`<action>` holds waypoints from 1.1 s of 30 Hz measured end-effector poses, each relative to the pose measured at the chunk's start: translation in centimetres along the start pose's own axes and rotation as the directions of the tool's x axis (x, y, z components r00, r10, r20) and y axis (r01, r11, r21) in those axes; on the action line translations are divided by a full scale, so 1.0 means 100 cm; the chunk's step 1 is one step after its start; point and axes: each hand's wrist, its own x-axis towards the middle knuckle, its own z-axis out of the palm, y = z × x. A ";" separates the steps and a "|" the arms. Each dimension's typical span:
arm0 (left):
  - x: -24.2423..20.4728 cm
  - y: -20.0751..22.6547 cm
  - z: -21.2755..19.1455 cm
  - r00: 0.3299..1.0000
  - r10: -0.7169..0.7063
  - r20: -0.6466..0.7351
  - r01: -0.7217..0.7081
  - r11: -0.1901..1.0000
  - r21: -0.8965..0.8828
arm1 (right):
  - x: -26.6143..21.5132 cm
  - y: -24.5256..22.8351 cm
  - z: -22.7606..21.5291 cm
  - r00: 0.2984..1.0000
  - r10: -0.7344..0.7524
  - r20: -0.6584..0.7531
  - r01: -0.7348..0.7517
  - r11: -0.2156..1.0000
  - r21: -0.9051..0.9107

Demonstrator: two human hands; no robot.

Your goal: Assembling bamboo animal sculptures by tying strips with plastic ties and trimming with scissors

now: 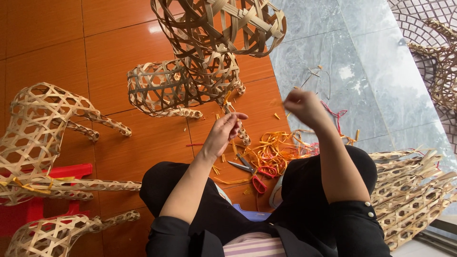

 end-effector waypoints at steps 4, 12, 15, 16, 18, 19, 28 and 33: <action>0.012 -0.022 -0.002 0.997 0.066 -0.032 -0.067 0.997 -0.043 | -0.012 -0.046 0.032 0.981 -0.117 0.156 0.168 0.914 -0.370; 0.008 -0.024 0.007 0.992 0.051 -0.117 -0.049 0.999 0.013 | -0.013 -0.053 0.084 0.772 -0.634 -0.043 0.611 0.759 -0.225; -0.016 0.029 0.014 0.975 0.199 -0.098 -0.148 0.912 0.383 | -0.016 -0.064 0.062 0.777 -0.628 -0.040 0.593 0.752 -0.287; -0.017 0.031 0.012 0.973 0.204 -0.107 -0.148 0.911 0.384 | -0.016 -0.063 0.061 0.773 -0.634 -0.035 0.601 0.748 -0.281; -0.021 0.036 0.007 0.949 0.299 -0.102 -0.185 0.787 0.588 | -0.017 -0.061 0.058 0.792 -0.611 -0.003 0.594 0.772 -0.226; -0.021 0.038 0.007 0.947 0.301 -0.111 -0.182 0.789 0.586 | -0.018 -0.063 0.057 0.789 -0.614 0.005 0.600 0.769 -0.222; -0.016 0.037 -0.009 0.966 0.244 -0.089 -0.167 0.845 0.508 | -0.014 -0.061 0.054 0.973 -0.226 0.035 0.086 0.501 0.861; -0.029 0.054 0.006 0.995 0.035 0.090 -0.078 0.834 0.546 | -0.002 -0.050 0.070 0.963 -0.222 0.150 -0.106 0.198 0.974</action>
